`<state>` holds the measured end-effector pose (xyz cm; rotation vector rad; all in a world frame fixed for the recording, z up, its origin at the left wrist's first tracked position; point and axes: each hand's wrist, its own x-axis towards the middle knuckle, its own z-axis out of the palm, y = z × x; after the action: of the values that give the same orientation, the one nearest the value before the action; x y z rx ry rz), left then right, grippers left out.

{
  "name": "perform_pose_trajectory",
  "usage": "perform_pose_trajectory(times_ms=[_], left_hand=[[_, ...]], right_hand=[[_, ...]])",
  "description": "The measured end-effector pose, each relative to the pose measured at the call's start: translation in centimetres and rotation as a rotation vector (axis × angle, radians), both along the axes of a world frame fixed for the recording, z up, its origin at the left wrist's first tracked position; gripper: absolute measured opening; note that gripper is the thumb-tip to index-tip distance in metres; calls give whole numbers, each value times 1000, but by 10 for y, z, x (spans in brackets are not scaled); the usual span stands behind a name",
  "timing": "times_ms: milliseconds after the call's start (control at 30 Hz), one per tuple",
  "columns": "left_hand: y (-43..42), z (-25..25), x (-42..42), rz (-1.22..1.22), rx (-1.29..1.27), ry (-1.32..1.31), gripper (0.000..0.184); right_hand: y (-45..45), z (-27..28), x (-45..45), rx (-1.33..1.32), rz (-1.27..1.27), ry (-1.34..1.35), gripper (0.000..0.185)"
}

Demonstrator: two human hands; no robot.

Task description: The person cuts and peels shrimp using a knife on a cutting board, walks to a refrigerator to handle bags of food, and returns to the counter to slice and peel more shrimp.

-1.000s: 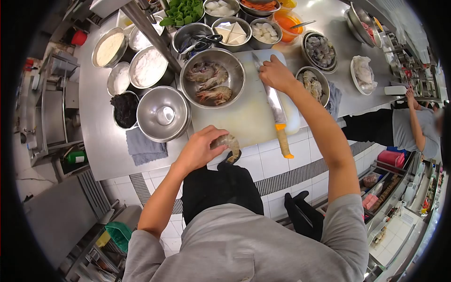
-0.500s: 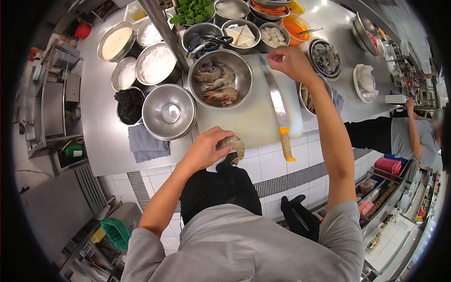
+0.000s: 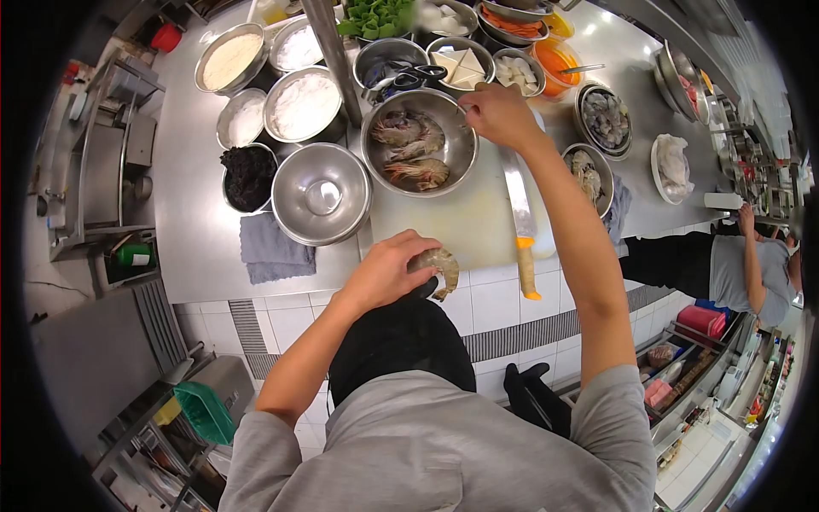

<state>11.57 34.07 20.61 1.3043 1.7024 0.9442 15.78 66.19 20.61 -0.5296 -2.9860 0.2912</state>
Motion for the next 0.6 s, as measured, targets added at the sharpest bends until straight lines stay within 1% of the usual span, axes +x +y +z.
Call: perform_pose_trajectory(times_ms=[233, 300, 333, 400, 467, 500, 533, 567, 600], left_hand=[[2, -3, -2, -6, 11, 10, 37], [4, -5, -2, -14, 12, 7, 38], [5, -5, -2, -19, 14, 4, 38], [11, -3, -1, -48, 12, 38, 37], [31, -4, 5, -108, 33, 71, 36], [42, -12, 9, -162, 83, 190, 35], [53, -19, 13, -213, 132, 309, 35], [67, -25, 18, -226, 140, 309, 35], [83, -30, 24, -312, 134, 427, 34]], right_hand=[[3, 6, 3, 5, 0, -23, 30], [4, 7, 7, 32, -13, 104, 29], [4, 8, 11, 30, -21, 104, 29], [-8, 20, 30, 0, -99, 315, 25], [-45, 32, 90, -100, -330, 76, 22], [-64, 19, 120, -134, -402, 58, 22], [-82, 0, 151, -175, -487, -87, 27], [-108, -11, 176, -233, -570, -138, 31], [-128, -22, 195, -294, -650, -189, 37]])
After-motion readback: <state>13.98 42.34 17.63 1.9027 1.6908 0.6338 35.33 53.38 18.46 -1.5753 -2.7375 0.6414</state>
